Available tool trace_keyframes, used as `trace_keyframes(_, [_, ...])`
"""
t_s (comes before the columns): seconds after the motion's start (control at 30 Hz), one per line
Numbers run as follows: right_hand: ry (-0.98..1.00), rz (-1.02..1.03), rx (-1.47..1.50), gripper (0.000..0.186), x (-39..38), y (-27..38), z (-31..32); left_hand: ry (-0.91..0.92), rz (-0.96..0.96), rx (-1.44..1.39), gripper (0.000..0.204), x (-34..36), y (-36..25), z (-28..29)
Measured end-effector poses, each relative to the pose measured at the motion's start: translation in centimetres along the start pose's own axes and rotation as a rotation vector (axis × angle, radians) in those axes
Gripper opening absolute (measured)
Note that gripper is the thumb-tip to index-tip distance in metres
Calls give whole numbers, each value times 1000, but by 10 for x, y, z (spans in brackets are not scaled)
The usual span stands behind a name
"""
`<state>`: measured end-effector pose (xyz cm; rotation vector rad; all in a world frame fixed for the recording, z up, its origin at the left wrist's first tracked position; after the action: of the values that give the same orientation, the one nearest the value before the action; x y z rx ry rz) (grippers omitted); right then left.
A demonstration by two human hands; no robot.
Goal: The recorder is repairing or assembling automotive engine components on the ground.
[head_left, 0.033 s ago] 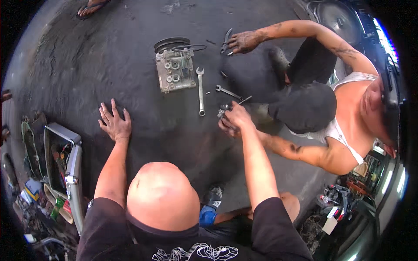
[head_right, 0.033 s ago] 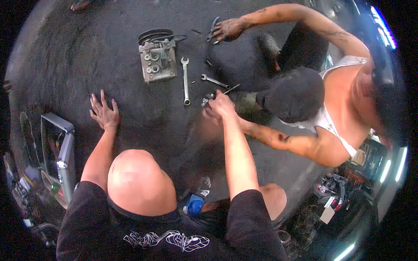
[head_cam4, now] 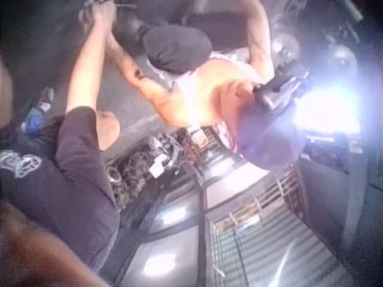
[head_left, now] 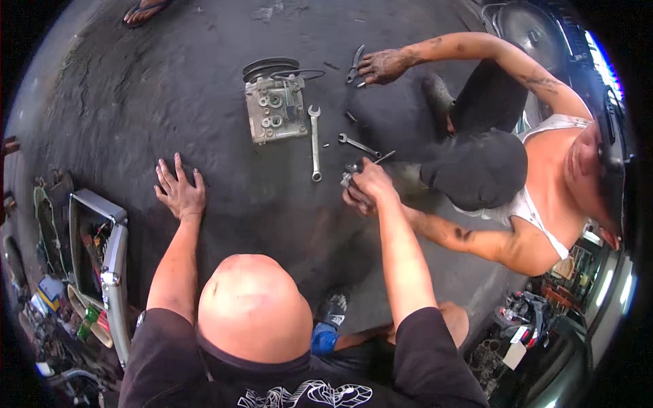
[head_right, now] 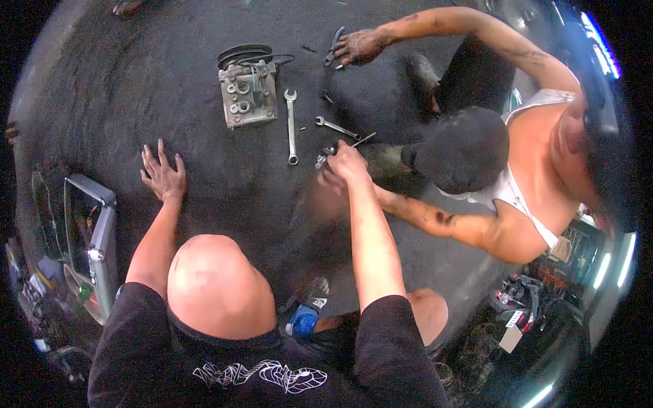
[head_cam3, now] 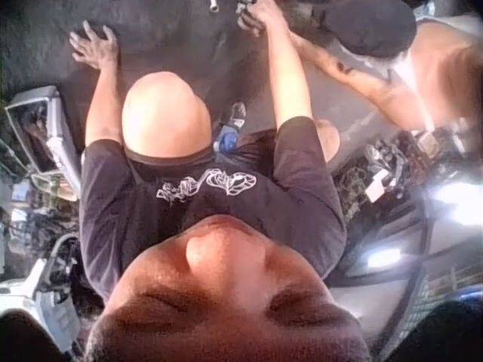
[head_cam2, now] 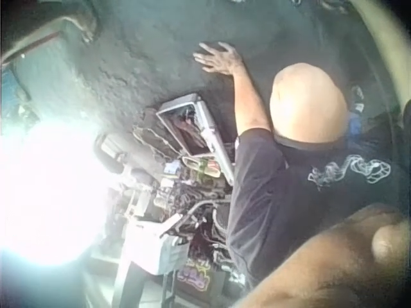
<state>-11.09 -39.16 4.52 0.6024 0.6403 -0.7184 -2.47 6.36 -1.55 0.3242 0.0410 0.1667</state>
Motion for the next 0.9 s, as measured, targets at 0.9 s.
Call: trace_keyframes(0.9, [-671,1385,768,25,-177,171,140,60,-18,-142,65,-2,9,-3])
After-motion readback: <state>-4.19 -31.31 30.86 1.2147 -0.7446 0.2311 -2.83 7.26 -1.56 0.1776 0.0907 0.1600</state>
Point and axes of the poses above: each hand's wrist, its own x-axis towards the middle knuckle, its own z-axis out of the back of the hand, y = z × x, the point moved 5 cm from there along x, towards the middle knuckle, and after that the axes turned 14 degrees about x, right-handed, at the moved point
